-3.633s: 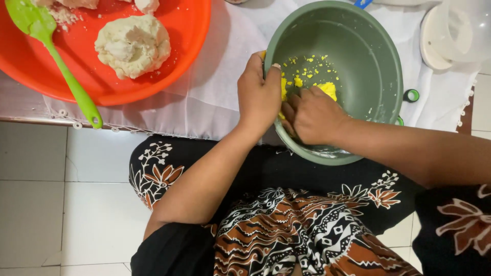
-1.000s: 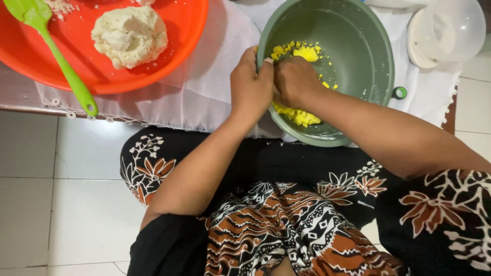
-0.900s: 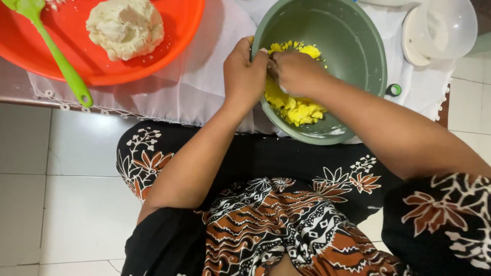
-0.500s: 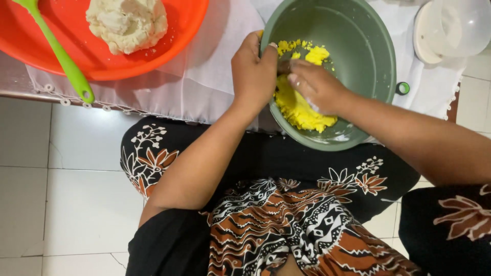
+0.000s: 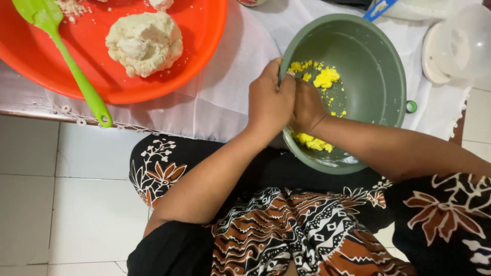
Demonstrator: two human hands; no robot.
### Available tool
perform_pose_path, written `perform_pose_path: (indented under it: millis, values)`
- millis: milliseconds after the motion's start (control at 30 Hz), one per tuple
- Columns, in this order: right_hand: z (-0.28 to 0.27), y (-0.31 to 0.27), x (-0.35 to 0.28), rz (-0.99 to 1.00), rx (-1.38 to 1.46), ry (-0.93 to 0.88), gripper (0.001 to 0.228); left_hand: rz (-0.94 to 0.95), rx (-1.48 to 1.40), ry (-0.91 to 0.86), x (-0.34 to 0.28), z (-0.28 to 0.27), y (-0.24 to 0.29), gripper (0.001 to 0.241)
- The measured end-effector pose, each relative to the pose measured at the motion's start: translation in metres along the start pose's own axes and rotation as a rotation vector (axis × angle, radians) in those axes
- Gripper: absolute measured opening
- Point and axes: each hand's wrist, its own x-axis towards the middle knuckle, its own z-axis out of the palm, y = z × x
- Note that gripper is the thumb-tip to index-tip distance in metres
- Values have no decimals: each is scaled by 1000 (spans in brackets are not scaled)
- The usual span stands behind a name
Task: Kneading and mixing yellow dough in a bowl by hand
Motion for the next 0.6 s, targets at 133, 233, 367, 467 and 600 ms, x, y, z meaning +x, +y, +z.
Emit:
perform_pose_path:
  millis: [133,233,367,467,600]
  values:
    - [-12,-23,13,-102,-73,28,38,68,-2,14,12,0,-16,44]
    - [-24,-11,15,24,70,51,36,169,51,30,27,9,-34,39]
    - [-78,-25,-1,248,-77,-58,30,197,68,61,33,13,-45,36]
    - [-106,-41,-16,288,-111,-318,33,200,61,36,29,15,-48,36]
    - [-111,-79,-32,90,-178,-676,45,157,7,35,26,15,-41,36]
